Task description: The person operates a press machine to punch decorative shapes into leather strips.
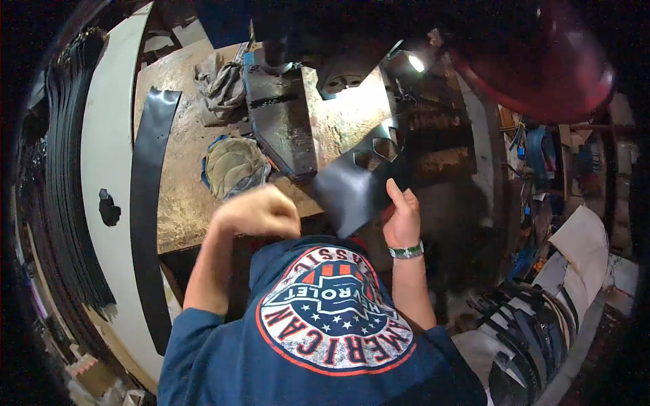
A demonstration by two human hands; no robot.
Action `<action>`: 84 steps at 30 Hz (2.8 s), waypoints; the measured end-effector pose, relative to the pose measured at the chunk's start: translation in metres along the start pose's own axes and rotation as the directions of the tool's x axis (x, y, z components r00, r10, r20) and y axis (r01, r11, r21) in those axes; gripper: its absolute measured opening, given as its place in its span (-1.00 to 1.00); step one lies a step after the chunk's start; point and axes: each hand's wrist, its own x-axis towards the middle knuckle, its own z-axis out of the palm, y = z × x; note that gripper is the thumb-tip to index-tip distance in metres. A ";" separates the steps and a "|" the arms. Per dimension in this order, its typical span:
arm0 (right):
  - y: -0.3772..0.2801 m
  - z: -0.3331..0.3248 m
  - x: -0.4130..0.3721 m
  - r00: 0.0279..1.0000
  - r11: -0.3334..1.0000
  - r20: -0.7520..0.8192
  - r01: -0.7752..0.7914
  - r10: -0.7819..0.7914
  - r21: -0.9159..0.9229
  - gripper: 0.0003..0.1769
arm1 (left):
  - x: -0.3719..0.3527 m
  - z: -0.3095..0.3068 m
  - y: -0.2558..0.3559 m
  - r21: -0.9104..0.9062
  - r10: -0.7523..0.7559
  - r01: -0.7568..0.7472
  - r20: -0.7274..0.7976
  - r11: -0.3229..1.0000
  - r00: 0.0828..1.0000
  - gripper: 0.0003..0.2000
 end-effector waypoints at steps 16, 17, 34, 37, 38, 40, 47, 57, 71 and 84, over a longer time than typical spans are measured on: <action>-0.034 -0.070 -0.004 0.994 0.992 0.068 -0.091 0.085 0.090 -0.88 | 0.174 -0.076 -0.059 0.269 0.214 0.170 -0.935 0.948 0.282 -0.57; -0.037 -0.071 -0.005 0.995 0.993 0.039 -0.093 0.090 0.072 -0.97 | 0.175 -0.068 -0.059 0.215 0.254 -0.186 -0.943 0.959 0.216 -0.77; -0.043 -0.052 -0.008 0.984 0.997 0.173 -0.046 0.035 0.058 -0.48 | -0.301 -0.085 -0.190 -0.317 -0.015 0.471 -0.841 0.823 -0.541 -0.72; -0.047 -0.060 0.003 0.984 0.988 0.128 -0.134 0.124 0.078 -0.47 | -0.377 -0.099 -0.224 -0.471 -0.128 0.550 -0.827 0.690 -0.548 -0.70; -0.049 -0.103 0.026 0.919 0.943 0.342 -0.273 0.197 0.191 -0.47 | -0.387 -0.100 -0.231 -0.521 -0.189 0.526 -0.808 0.672 -0.558 -0.68; -0.053 -0.105 0.032 0.935 0.937 0.302 -0.262 0.187 0.231 -0.46 | -0.378 -0.097 -0.223 -0.509 0.043 0.700 -0.793 0.501 -0.607 -0.67; -0.041 -0.092 0.003 0.983 0.997 0.168 0.073 -0.075 0.017 -0.35 | -0.138 0.010 -0.065 -0.061 -0.134 0.189 -0.905 0.980 0.404 -0.75; -0.017 -0.078 0.022 0.893 0.893 0.420 -0.313 0.162 0.322 -0.57 | 0.062 0.108 0.052 -0.614 -0.167 -0.381 -0.649 0.691 0.742 -0.75; -0.051 -0.078 0.122 0.990 0.967 0.125 0.086 -0.057 -0.240 -0.76 | 0.080 0.004 -0.015 -0.102 -0.163 0.209 -0.939 0.973 0.302 -0.73; -0.031 -0.053 0.160 0.993 0.986 0.063 0.111 -0.104 -0.125 -0.78 | 0.092 -0.058 -0.022 -0.240 -0.323 0.254 -0.872 0.937 0.367 -0.73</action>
